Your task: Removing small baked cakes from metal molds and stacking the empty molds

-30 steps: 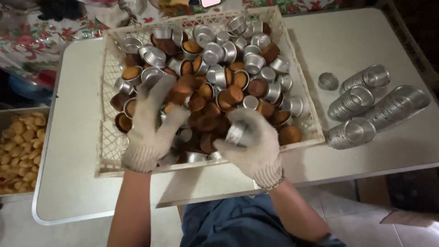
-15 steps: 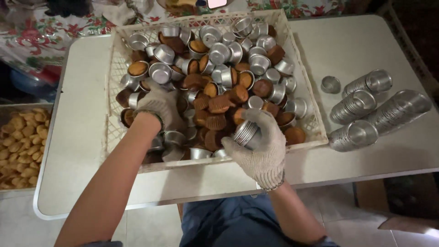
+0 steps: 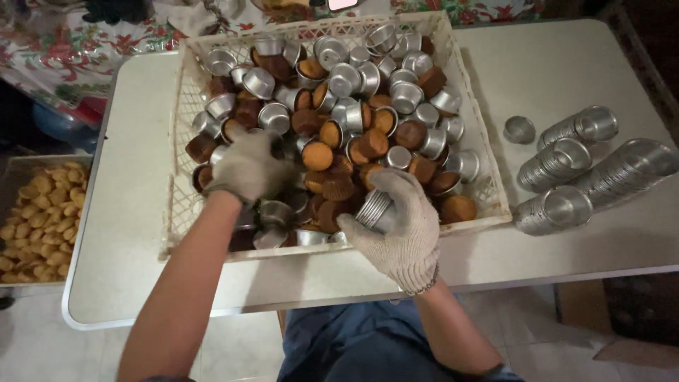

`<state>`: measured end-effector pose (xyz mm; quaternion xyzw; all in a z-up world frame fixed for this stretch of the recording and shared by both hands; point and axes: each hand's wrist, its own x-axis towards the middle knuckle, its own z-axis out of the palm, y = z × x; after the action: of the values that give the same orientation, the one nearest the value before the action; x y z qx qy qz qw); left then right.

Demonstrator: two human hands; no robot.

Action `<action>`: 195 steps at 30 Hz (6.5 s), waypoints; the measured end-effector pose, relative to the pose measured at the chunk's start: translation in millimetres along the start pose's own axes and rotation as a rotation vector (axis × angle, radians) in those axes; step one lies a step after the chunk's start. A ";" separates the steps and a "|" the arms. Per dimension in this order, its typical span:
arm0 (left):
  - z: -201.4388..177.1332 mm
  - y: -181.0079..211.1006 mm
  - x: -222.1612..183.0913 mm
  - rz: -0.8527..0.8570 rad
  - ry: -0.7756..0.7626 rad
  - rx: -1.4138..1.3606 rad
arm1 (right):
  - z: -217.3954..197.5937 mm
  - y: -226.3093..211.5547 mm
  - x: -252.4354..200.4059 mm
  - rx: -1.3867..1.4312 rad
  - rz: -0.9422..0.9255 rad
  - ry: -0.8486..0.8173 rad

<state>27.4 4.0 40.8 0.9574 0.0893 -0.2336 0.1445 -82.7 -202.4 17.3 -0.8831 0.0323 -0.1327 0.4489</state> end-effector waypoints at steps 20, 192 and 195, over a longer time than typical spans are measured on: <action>60.0 53.1 -58.5 0.072 0.448 -2.260 | 29.3 -18.2 6.1 0.314 -0.135 -0.039; 54.3 -13.0 57.3 0.000 0.182 0.525 | 0.3 37.5 3.1 -0.286 -0.221 0.246; 45.6 -7.1 51.1 -0.002 0.158 0.507 | 0.7 38.0 3.5 -0.277 -0.234 0.262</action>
<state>51.2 1.5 -23.8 0.9782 0.0397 -0.1730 -0.1077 -76.7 -225.0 -12.8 -0.9093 0.0055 -0.2916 0.2967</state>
